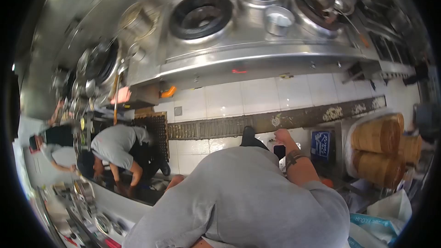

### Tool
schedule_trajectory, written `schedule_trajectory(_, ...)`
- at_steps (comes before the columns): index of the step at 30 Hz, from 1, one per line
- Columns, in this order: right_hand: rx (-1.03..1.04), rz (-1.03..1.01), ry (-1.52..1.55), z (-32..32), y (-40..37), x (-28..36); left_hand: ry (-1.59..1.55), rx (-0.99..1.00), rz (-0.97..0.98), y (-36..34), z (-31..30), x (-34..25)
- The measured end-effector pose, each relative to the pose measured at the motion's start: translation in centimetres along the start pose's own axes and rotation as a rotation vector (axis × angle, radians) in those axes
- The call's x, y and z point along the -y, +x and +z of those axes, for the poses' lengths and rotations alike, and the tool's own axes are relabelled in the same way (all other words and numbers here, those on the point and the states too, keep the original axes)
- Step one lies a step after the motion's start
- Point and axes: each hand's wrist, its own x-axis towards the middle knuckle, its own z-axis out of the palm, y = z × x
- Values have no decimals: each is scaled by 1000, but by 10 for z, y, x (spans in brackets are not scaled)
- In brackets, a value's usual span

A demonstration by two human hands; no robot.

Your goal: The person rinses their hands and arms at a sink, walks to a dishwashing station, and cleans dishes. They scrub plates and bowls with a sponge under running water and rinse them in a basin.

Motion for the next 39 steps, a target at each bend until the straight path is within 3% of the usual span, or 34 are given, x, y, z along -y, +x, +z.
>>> schedule_trajectory(1,26,29,-47,-16,1,-19,200,180,-51,3,-17,-26)
schedule_trajectory(2,67,113,23,-30,12,-46,-22,179,85,29,-28,-23)
schedule_trajectory(3,50,122,58,-42,7,-52,12,195,100,51,-38,-38)
schedule_trajectory(5,-40,206,-81,-63,-7,-57,193,-189,338,89,-59,-74)
schedule_trajectory(7,-30,239,-78,-83,15,-84,575,-273,430,131,-89,-127)
schedule_trajectory(9,-5,179,-299,-102,27,-83,766,-260,436,155,-115,-194)
schedule_trajectory(10,-4,189,-287,-108,45,-96,541,-274,452,151,-129,-235)
schedule_trajectory(11,-37,-227,-593,-113,71,-115,320,-284,466,142,-143,-278)
schedule_trajectory(12,-82,-648,-885,-117,85,-129,339,-269,481,143,-153,-308)
schedule_trajectory(13,-100,-629,-865,-116,84,-129,248,-260,545,147,-159,-336)
schedule_trajectory(15,-415,-938,-292,-99,78,-106,171,-226,625,156,-171,-391)
schedule_trajectory(18,-324,-80,404,-85,-8,-8,260,-195,774,173,-188,-462)
schedule_trajectory(21,-251,-122,365,-85,-15,-25,300,-200,932,189,-203,-533)
schedule_trajectory(22,-279,-567,-105,-75,54,-119,289,-222,990,200,-208,-552)
schedule_trajectory(23,-304,-550,-87,-76,66,-157,302,-198,1013,213,-213,-573)
schedule_trajectory(25,-172,33,239,-71,70,-188,268,-283,1168,239,-230,-619)
schedule_trajectory(27,-227,82,263,-69,55,-189,337,-278,1245,255,-260,-679)
schedule_trajectory(32,-347,279,184,-110,-19,-145,550,-602,1511,315,-365,-826)
schedule_trajectory(35,-567,463,717,-137,-67,-28,600,-837,1589,329,-438,-932)
schedule_trajectory(39,-630,332,892,-156,-47,17,775,-1118,1650,328,-527,-1044)
